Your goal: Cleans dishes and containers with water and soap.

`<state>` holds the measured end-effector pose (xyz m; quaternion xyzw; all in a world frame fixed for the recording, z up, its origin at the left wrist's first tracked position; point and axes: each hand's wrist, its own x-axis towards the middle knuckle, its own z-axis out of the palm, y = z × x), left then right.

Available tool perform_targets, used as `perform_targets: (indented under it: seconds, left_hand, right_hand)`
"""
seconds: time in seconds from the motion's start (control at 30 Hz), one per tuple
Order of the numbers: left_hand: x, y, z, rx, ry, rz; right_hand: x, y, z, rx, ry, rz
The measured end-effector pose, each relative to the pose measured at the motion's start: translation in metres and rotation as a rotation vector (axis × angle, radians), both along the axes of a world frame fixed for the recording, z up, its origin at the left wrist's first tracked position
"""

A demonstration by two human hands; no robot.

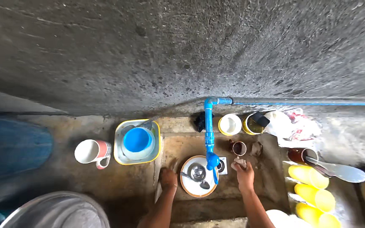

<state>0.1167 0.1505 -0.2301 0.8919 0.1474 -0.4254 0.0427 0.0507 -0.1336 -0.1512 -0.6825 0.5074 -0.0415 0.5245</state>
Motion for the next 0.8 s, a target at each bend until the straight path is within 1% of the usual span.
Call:
perform_targets:
  seconds: [0.07,0.1,0.17,0.23,0.27,0.3,0.33,0.4,0.47,0.5,0.57,0.6,0.63,0.67,0.7,0.73,0.77,0.8]
  left_hand:
    - [-0.003,0.002,0.002,-0.081,0.005,0.079]
    - [-0.003,0.003,0.006,-0.131,0.007,0.163]
    - [-0.007,0.006,0.014,-0.248,-0.038,0.439]
    - [-0.02,0.005,0.027,-0.412,-0.068,0.769]
    - [-0.028,0.002,0.039,-0.5,-0.032,0.892]
    - [-0.035,-0.001,0.055,-0.585,0.032,0.954]
    - [-0.042,-0.005,0.074,-0.682,0.101,0.962]
    - [-0.054,-0.017,0.119,-0.832,0.178,0.893]
    - [-0.063,-0.032,0.16,-0.934,0.182,0.852]
    - [-0.065,-0.039,0.176,-0.957,0.167,0.846]
    - [-0.07,-0.046,0.192,-0.985,0.153,0.819]
    - [-0.074,-0.048,0.193,-0.998,0.152,0.801]
    - [-0.078,-0.051,0.192,-0.997,0.146,0.788]
    - [-0.082,-0.053,0.19,-0.984,0.136,0.775]
    - [-0.084,-0.055,0.188,-0.961,0.129,0.767]
    - [-0.085,-0.057,0.187,-0.936,0.128,0.756]
    - [-0.086,-0.059,0.185,-0.917,0.137,0.75]
    - [-0.088,-0.059,0.183,-0.905,0.15,0.757]
  right_hand:
    - [-0.015,0.017,0.003,0.259,-0.106,-0.098]
    - [-0.02,0.025,0.004,0.387,-0.161,-0.13]
    - [-0.026,0.042,0.009,0.542,-0.24,-0.137]
    - [-0.027,0.057,0.017,0.544,-0.272,-0.047]
    - [-0.025,0.065,0.024,0.496,-0.275,0.035]
    - [-0.022,0.072,0.031,0.423,-0.275,0.134]
    - [-0.021,0.079,0.039,0.335,-0.281,0.256]
    - [-0.019,0.093,0.05,0.131,-0.357,0.554]
    - [-0.018,0.105,0.049,0.008,-0.437,0.856]
    - [-0.015,0.11,0.046,-0.055,-0.455,0.974]
    - [-0.004,0.115,0.036,-0.246,-0.51,1.07]
    - [0.004,0.113,0.034,-0.359,-0.49,1.104]
    - [0.011,0.111,0.034,-0.417,-0.411,1.13]
    - [0.016,0.111,0.037,-0.394,-0.296,1.097]
    - [0.019,0.113,0.04,-0.286,-0.176,0.979]
    - [0.023,0.113,0.042,-0.113,-0.083,0.77]
    - [0.026,0.113,0.042,0.105,-0.052,0.491]
    - [0.026,0.113,0.037,0.357,-0.105,0.209]
